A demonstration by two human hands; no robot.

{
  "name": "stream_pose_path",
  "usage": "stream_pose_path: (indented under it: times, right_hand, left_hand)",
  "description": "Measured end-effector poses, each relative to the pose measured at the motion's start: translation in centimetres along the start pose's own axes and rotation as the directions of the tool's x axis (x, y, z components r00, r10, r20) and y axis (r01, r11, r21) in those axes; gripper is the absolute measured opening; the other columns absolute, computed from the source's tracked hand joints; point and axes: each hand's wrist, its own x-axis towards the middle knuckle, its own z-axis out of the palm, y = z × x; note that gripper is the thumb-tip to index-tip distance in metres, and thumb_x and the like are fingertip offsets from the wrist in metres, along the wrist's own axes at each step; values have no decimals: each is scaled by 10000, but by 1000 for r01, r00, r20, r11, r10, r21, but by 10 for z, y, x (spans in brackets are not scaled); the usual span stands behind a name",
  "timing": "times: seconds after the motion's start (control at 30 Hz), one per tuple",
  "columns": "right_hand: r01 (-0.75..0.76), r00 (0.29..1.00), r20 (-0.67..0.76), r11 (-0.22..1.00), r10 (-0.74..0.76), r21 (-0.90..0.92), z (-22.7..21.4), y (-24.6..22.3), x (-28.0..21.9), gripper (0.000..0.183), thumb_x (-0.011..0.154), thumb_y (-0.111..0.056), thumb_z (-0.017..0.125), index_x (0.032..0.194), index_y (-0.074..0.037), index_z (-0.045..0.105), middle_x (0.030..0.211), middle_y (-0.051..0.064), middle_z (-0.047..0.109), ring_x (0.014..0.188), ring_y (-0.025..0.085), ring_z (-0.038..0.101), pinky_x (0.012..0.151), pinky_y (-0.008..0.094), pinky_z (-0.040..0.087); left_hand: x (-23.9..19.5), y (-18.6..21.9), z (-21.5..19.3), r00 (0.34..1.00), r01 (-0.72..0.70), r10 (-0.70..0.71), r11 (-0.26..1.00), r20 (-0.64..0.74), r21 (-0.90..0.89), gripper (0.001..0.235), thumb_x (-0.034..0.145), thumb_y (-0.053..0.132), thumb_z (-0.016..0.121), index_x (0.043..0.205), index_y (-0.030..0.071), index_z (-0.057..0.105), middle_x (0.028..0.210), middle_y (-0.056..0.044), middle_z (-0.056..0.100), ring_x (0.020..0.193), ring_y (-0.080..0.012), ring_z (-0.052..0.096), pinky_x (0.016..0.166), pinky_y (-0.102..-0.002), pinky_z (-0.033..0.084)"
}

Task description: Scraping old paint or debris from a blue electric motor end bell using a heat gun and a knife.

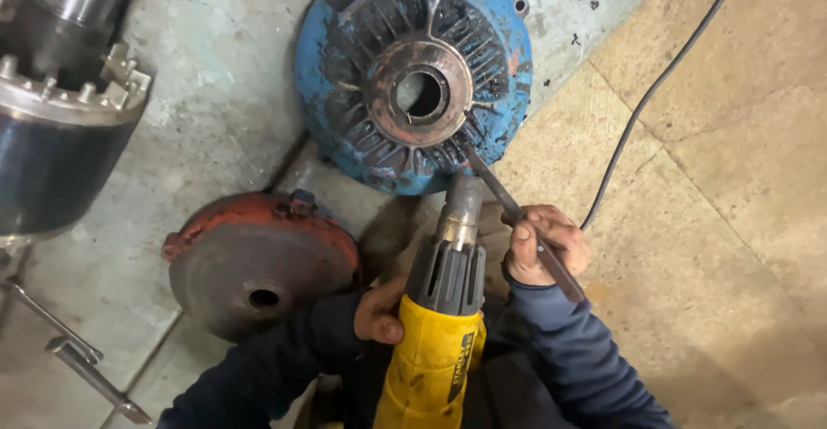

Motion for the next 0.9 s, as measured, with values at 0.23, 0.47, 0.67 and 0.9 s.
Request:
stream_pose_path:
  times: [0.23, 0.47, 0.67, 0.9]
  right_hand:
    - [-324, 933, 241, 918, 269, 231, -21, 12, 18, 341, 1037, -256, 713, 1127, -48, 458, 949, 175, 655, 811, 266, 687, 721, 375, 583]
    - [-593, 798, 261, 632, 543, 499, -20, 35, 29, 343, 1038, -294, 731, 1088, -33, 514, 849, 174, 651, 672, 218, 607, 630, 329, 493]
    - [-591, 737, 253, 415, 627, 691, -36, 61, 3, 344, 1021, -341, 726, 1122, -75, 533, 848, 99, 639, 651, 183, 592, 573, 287, 471]
    - [-416, 894, 84, 747, 439, 518, -68, 22, 43, 380, 1060, -406, 718, 1108, -89, 513, 830, 77, 605, 642, 172, 608, 549, 301, 498]
  left_hand:
    - [2, 0, -5, 1000, 1, -2, 998, 6, 64, 974, 937, 560, 738, 1601, -44, 359, 1554, -177, 519, 1420, -278, 508, 1223, -427, 380]
    - [3, -3, -5, 999, -32, 30, 994, 19, 105, 973, 949, 552, 715, 1608, -34, 302, 1598, -183, 469, 1518, -300, 470, 1259, -445, 355]
    - [1, -1, -4, 997, -64, 69, 977, -18, 204, 1007, 960, 606, 671, 1631, -34, 278, 1642, -201, 433, 1529, -302, 462, 1305, -473, 356]
    - [1, 0, -1, 995, -85, 90, 984, -29, 158, 1018, 961, 599, 674, 1642, -11, 223, 1651, -215, 407, 1533, -326, 443, 1303, -494, 346]
